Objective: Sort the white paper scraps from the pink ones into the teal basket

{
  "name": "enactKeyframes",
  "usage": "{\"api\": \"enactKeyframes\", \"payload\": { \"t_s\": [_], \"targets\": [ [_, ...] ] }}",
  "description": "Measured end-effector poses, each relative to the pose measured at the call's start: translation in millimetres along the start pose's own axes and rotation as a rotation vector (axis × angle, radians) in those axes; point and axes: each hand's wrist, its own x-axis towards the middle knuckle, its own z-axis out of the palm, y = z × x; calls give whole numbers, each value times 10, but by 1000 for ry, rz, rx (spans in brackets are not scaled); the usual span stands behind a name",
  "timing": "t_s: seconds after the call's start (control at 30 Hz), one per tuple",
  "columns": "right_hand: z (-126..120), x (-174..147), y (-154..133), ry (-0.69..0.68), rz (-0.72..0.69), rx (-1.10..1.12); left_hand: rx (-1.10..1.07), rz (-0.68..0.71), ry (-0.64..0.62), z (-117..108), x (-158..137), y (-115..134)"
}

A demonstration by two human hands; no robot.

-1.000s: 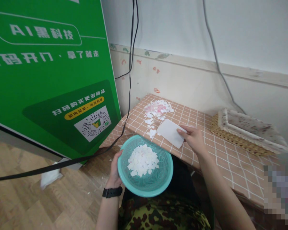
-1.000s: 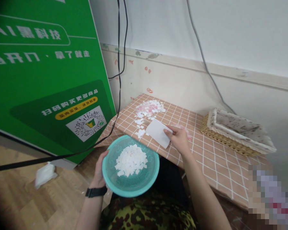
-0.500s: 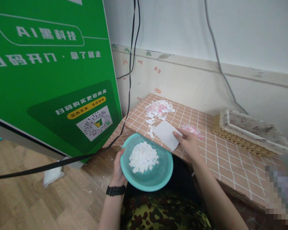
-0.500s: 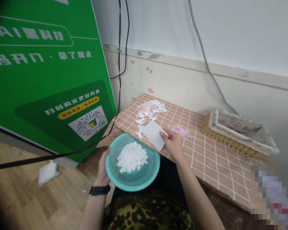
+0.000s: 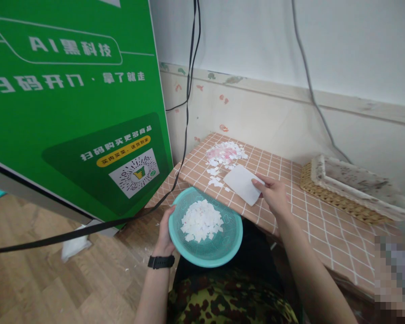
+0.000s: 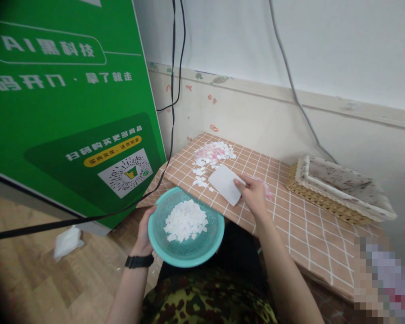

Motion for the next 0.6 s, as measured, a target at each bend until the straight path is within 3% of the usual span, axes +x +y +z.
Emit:
{"api": "enactKeyframes", "payload": {
  "t_s": [0.43, 0.6],
  "targets": [
    [139, 42, 32, -127, 27, 68, 22, 20, 52, -22, 75, 26],
    [158, -83, -102, -325, 11, 66, 9, -5, 41, -42, 99, 42]
  ]
}}
